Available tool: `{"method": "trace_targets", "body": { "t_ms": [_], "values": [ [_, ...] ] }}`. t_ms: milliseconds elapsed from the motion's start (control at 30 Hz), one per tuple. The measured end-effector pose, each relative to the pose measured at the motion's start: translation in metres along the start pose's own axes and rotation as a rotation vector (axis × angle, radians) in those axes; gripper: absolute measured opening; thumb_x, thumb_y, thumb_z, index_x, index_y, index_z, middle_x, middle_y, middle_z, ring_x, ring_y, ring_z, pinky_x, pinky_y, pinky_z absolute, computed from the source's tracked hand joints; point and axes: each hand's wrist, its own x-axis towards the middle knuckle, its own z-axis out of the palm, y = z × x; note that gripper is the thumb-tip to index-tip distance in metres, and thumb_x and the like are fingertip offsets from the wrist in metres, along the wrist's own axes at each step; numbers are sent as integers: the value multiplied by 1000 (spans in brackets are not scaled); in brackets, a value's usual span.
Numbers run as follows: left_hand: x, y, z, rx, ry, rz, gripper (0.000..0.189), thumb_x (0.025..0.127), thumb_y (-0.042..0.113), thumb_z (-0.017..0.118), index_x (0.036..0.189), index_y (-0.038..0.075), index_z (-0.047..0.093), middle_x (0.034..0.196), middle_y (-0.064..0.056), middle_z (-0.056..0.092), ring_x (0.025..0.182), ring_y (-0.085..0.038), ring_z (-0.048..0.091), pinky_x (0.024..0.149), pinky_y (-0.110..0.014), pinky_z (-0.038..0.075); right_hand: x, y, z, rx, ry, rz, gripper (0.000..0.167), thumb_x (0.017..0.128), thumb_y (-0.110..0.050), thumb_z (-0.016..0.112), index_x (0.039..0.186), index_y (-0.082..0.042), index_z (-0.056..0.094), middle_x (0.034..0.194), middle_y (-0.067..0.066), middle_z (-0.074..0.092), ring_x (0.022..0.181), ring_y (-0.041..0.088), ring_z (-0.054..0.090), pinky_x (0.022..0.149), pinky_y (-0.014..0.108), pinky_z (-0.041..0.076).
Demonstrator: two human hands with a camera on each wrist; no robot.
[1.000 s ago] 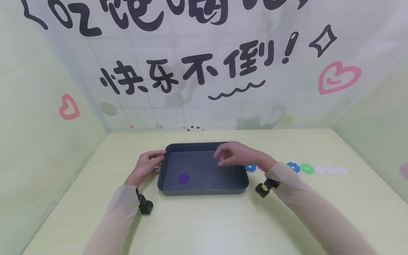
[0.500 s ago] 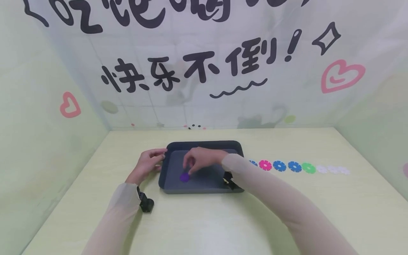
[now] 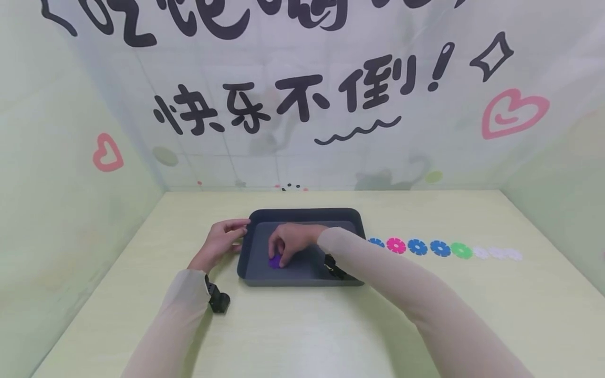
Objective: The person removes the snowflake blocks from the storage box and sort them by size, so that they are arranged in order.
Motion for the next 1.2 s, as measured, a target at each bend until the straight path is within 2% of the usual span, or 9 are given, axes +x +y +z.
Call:
{"method": "trace_targets", "body": {
  "t_ms": [433,633,767,1000,1200],
  "values": [
    [1,6,3,-12,-10,5,38,89,2,50,126,-6,50,111,-19,52,87,-14,53,61,-23,55,0,-1,-2,-18,6,20,26,69,-8,79,91,-9,65,69,-2,55,62,7,48,55,17,41],
    [1,7,5,-16,-9,6,38,88,2,50,126,-6,51,109,-17,53,85,-12,53,61,-23,55,0,-2,-4,-18,7,42,27,68,-7,80,90,-6,64,70,0,56,63,8,48,55,17,41],
    [1,6,5,-9,-5,-2,38,89,2,50,126,-5,51,109,-15,53,83,-10,53,60,-23,54,-3,2,-5,18,23,59,21,72,-6,77,85,-6,60,69,-1,57,62,8,50,55,18,43],
    [1,5,4,11,-3,1,37,89,3,50,126,-4,52,108,-13,54,81,-8,52,59,-22,54,-27,3,-23,49,63,61,13,79,-4,69,86,-5,59,72,0,58,63,10,53,57,20,45],
    [-1,2,1,22,6,3,37,89,2,50,126,-4,52,105,-10,55,82,-9,52,59,-23,54,-66,16,-43,51,183,43,14,78,-2,69,87,-4,59,75,1,59,66,11,54,60,22,48]
  ]
}}
